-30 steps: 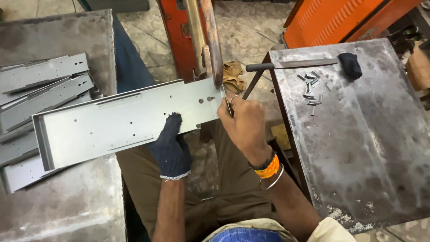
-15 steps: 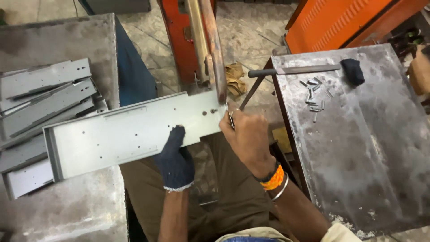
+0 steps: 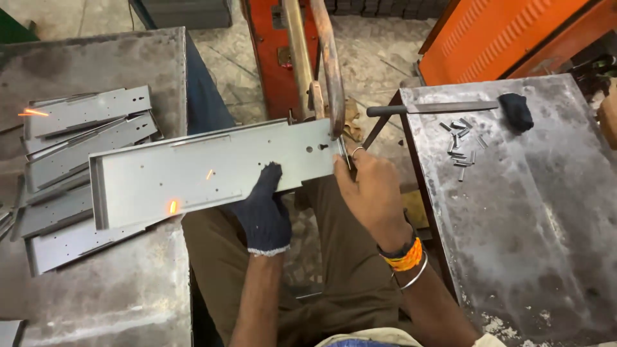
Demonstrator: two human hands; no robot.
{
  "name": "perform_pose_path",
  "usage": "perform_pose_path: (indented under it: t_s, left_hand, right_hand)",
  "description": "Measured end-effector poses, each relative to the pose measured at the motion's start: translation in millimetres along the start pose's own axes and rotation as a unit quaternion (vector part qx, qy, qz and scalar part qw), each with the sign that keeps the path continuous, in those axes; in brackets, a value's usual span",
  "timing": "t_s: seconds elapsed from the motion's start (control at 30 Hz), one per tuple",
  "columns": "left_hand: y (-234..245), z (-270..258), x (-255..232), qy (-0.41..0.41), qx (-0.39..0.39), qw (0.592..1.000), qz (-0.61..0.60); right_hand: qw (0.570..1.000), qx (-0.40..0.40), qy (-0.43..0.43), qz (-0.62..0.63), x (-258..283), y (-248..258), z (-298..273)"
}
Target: Using a spot welder to attach metal brackets to flat metal plates at an industrial workstation.
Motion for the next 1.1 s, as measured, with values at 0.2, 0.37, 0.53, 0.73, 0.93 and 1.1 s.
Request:
perform_pose_path:
  t_s: [0.2,0.37,0.53,0.73,0.93,1.1]
  left_hand:
    - [-15.2,14.0,25.0,0.064,-0.015,0.985,-0.159]
    - [-9.2,15.9,21.4,-0.001,-0.010,0.994,-0.105]
    - [-7.1,22.2,19.8,0.004,0.014,0.997,-0.070]
    - [-34.6,6.9,61.7,0.157,0.034,0.939,-0.304]
    - [11.8,-11.8,39.2,0.041,0.031,0.991,-0.122]
    - [59.0,-49.2,64.6,0.038,-0.043,0.998,-0.013]
  right_hand:
    - [0.997,-0.027,0.076,-0.002,7.6,0.2,-3.2]
    - [0.999,-0.009,0.025,0.032,11.9,1.3,1.0]
    - [0.998,-0.026,0.017,0.047,8.9,-3.8,0.2]
    - [0.994,-0.063,0.082,-0.031,0.8,-16.1,-14.1]
    - [0.997,-0.040,0.064,0.017,26.7,-5.9,-33.0]
    - [0.992,-0.005,0.121,0.022,45.9,-47.6,-42.7]
Point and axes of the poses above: each hand's wrist, its own z-axis towards the middle knuckle, its own y-axis out of the back of the hand, x = y × z, the point moved 4 cm from there along z, towards the middle knuckle, and after that the axes turned 12 degrees about y, right-handed, at the moved point
